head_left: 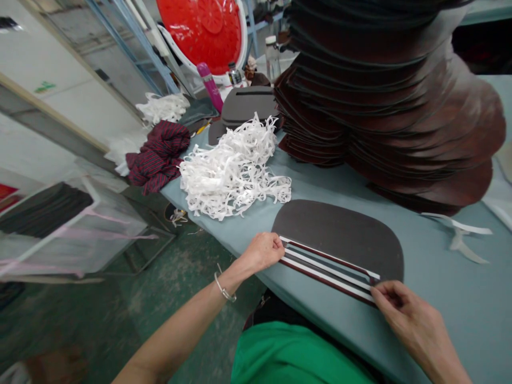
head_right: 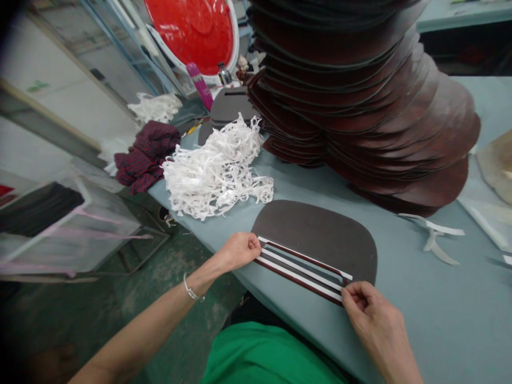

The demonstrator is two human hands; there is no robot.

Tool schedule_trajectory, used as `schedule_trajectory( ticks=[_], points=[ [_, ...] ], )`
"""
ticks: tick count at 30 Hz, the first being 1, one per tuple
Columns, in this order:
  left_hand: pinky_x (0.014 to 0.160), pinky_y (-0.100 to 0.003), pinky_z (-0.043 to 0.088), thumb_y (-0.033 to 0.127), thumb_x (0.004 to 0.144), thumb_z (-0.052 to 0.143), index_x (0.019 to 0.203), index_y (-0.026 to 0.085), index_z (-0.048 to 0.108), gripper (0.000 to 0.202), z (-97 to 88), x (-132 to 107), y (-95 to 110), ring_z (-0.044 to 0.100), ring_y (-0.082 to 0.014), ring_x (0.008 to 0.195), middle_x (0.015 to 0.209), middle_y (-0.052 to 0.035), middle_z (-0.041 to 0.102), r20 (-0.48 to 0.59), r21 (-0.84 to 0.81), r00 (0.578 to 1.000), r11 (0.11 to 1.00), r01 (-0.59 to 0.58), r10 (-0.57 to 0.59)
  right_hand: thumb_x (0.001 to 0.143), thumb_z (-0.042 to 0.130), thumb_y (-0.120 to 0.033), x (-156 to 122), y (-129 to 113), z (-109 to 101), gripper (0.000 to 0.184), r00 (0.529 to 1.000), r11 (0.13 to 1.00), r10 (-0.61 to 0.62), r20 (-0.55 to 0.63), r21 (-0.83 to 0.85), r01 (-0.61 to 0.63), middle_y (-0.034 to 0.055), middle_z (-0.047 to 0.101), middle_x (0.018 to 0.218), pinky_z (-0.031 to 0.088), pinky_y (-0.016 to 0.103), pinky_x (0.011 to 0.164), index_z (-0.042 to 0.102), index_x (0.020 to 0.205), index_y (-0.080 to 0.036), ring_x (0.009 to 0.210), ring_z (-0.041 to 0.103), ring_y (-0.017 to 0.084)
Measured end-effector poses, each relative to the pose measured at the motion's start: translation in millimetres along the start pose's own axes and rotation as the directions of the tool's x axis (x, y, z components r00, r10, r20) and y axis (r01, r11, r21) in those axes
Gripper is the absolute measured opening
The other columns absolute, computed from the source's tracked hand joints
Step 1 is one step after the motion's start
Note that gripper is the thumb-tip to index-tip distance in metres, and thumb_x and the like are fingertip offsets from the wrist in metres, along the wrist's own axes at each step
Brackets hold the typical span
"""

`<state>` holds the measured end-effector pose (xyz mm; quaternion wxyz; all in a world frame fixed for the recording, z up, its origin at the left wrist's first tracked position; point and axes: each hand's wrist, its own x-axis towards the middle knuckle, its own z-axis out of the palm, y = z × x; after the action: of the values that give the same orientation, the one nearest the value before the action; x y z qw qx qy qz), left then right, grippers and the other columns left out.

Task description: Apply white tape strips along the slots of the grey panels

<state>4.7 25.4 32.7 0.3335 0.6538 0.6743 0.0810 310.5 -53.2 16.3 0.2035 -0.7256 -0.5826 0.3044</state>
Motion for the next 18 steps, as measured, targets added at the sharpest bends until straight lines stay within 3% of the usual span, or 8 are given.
schedule_trajectory(
  ticks=[4, 12, 18],
  points=[
    [0.057, -0.024, 0.038, 0.021, 0.067, 0.052, 0.068, 0.019, 0.065, 0.013, 5.9, -1.6, -0.4, 0.057, -0.0143, 0.06, 0.065, -0.0011, 0.066, -0.048, 0.002, 0.999, 1.0, 0.019, -0.019, 0.07, 0.049, -0.055, 0.1, 1.4, 0.5, 0.034, 1.0, 1.0, 0.0, -0.002, 0.0, 0.0, -0.0004, 0.059, 0.051, 0.041, 0.022, 0.042, 0.059, 0.067, -0.022, 0.044, 0.055, 0.014],
    [0.048, -0.02, 0.034, 0.026, 0.068, 0.054, 0.068, 0.017, 0.064, 0.013, -0.3, 2.8, -7.4, 0.052, -0.01, 0.052, 0.058, 0.002, 0.06, 0.077, -0.1, 0.997, 0.995, 0.029, -0.021, 0.073, 0.048, -0.053, -0.8, 3.3, 0.5, 0.032, 1.0, 1.0, 0.005, 0.001, -0.015, -0.005, -0.0015, 0.058, 0.053, 0.04, 0.023, 0.045, 0.058, 0.068, -0.023, 0.046, 0.053, 0.014],
    [0.049, -0.021, 0.033, 0.024, 0.066, 0.054, 0.067, 0.017, 0.064, 0.012, 2.7, 2.1, -5.2, 0.051, -0.0105, 0.053, 0.058, 0.0017, 0.06, 0.043, -0.074, 0.998, 0.996, 0.041, -0.038, 0.074, 0.047, -0.054, -1.6, 10.8, 3.9, 0.033, 1.0, 1.0, 0.019, 0.021, -0.013, -0.019, -0.0017, 0.059, 0.057, 0.041, 0.024, 0.05, 0.057, 0.071, -0.023, 0.051, 0.054, 0.014]
  ],
)
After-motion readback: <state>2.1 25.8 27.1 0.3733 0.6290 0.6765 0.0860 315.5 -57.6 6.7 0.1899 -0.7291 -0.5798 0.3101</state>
